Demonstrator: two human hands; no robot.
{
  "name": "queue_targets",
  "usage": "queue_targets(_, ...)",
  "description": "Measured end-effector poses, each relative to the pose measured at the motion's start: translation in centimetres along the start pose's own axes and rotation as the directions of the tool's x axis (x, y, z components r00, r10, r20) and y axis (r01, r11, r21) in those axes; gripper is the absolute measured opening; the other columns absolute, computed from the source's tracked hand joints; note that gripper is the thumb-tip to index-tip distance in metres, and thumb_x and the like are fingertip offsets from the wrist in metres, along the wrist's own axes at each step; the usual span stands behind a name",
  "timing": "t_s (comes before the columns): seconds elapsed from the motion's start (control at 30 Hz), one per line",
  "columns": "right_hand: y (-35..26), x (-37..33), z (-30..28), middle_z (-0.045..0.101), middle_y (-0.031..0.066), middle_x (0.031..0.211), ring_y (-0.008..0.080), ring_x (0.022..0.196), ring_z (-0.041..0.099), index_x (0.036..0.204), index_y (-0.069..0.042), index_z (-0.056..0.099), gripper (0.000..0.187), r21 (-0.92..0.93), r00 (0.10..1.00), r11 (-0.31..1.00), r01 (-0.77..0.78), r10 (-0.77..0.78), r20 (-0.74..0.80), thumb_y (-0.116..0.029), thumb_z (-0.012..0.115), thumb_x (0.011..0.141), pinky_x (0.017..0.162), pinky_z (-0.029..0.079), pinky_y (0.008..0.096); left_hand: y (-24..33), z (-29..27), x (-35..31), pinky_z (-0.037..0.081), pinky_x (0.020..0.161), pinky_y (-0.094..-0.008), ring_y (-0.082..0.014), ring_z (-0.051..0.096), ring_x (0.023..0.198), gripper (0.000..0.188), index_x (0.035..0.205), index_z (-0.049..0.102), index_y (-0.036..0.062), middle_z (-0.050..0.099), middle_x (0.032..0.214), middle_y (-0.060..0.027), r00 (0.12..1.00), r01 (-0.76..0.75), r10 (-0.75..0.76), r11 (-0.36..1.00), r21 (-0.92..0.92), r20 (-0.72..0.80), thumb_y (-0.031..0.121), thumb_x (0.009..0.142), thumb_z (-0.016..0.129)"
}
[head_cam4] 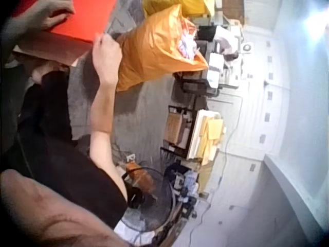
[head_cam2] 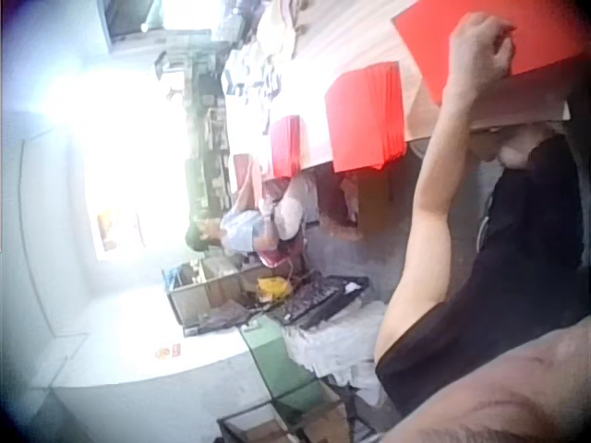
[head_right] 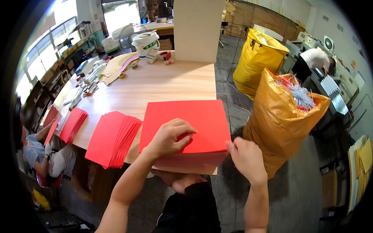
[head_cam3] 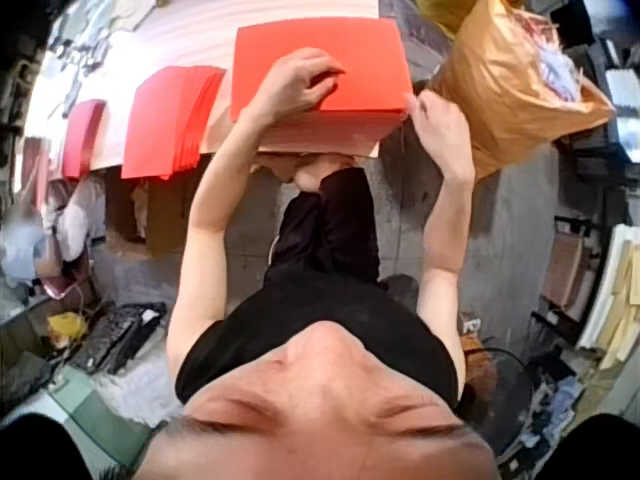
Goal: The person counts and checks individual red paper sheets from a stack on a table, flipping through them one by one.
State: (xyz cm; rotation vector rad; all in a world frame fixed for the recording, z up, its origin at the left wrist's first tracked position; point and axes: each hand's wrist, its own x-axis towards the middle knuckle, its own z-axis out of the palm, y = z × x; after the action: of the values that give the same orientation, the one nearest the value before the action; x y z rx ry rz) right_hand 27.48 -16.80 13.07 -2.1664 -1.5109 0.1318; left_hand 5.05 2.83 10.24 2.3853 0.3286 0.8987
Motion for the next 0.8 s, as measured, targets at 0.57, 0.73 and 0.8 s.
queue_targets(0.57, -3.4, 2.7, 3.8, 0.060, 0.0050, 0.066, 0.0182, 0.058, 0.064, 0.074, -0.011, 0.050, 0.040, 0.991, 0.966, -0.126, -0.043, 0.248, 0.073, -0.020, 0.064, 0.110, 0.050, 0.044, 0.0291, 0.0, -1.1, 0.0, 0.056, 0.108, -0.0451, -0.0305, 0.068, 0.130, 0.059, 0.128, 0.079, 0.0122, 0.070, 0.137, -0.0119, 0.993, -0.037, 0.048, 0.994, -0.101, 0.111, 0.025, 0.075, 0.101)
queue_targets(0.73, -3.0, 2.7, 4.0, 0.060, 0.0053, 0.066, 0.0182, 0.058, 0.064, 0.074, -0.011, 0.050, 0.040, 0.994, 0.973, -0.104, -0.028, 0.226, 0.051, -0.021, 0.065, 0.110, 0.050, 0.045, 0.0295, -0.1, -1.0, 0.0, 0.057, 0.107, -0.0433, -0.0294, 0.070, 0.126, 0.059, 0.125, 0.078, 0.0086, 0.073, 0.129, -0.0114, 0.994, -0.011, 0.028, 0.987, -0.162, 0.102, 0.021, 0.073, 0.102)
queue_targets(0.8, -3.0, 2.7, 4.0, 0.059, 0.0053, 0.066, 0.0180, 0.058, 0.064, 0.074, -0.011, 0.051, 0.041, 0.996, 0.974, -0.088, -0.030, 0.222, 0.049, -0.024, 0.065, 0.111, 0.050, 0.045, 0.0294, 0.0, -1.0, 0.0, 0.057, 0.106, -0.0427, -0.0291, 0.071, 0.123, 0.058, 0.125, 0.078, 0.0076, 0.074, 0.126, -0.0117, 0.996, 0.006, 0.011, 0.984, -0.178, 0.092, 0.022, 0.075, 0.101)
